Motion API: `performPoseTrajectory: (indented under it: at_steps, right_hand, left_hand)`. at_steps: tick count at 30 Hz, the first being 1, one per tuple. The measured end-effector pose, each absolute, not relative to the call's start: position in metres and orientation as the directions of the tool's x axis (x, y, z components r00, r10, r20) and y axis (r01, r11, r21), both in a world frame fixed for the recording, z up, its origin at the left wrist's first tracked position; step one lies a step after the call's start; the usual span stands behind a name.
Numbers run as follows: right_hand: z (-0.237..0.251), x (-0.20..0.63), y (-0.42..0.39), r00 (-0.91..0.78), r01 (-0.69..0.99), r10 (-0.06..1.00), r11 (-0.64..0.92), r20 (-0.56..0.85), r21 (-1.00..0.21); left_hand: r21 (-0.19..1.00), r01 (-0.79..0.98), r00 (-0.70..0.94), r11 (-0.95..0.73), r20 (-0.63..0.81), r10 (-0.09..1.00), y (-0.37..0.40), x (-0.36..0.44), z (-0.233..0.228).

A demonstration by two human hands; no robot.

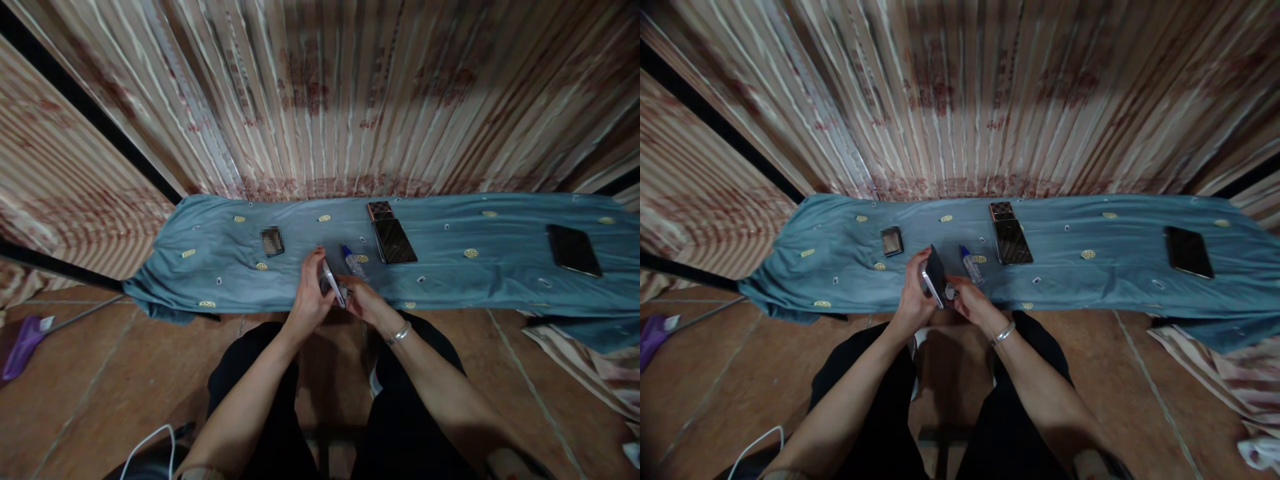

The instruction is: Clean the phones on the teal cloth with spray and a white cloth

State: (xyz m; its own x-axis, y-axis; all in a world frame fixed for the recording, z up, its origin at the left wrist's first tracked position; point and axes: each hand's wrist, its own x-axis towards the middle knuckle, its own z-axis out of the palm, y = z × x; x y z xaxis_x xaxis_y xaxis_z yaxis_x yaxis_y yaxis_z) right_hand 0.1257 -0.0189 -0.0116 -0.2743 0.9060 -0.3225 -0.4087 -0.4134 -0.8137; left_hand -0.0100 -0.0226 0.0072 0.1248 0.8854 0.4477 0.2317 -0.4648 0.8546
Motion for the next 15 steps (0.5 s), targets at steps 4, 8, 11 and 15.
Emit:
performPoseTrajectory:
  at_steps: [4,8,11,15]
  right_hand:
    - [0.007,0.141,-0.024,-0.426,-0.332,0.856,-0.449,-0.292,-0.830]
    - [0.022,0.161,-0.023,-0.445,-0.353,0.869,-0.392,-0.217,-0.850]
    - [0.027,0.172,-0.020,-0.375,-0.390,0.902,-0.364,-0.216,-0.846]
    - [0.025,0.171,-0.016,-0.252,-0.460,0.947,-0.300,-0.202,-0.835]
  left_hand:
    - [0.982,-0.044,-0.083,-0.183,0.179,0.980,-0.015,-0.020,0.017]
    - [0.936,-0.349,-0.109,0.042,-0.085,0.990,-0.009,-0.033,0.024]
    - [0.886,-0.441,-0.029,0.146,-0.177,0.984,-0.011,-0.040,0.029]
    - [0.832,-0.518,-0.003,0.199,-0.235,0.972,-0.014,-0.040,0.028]
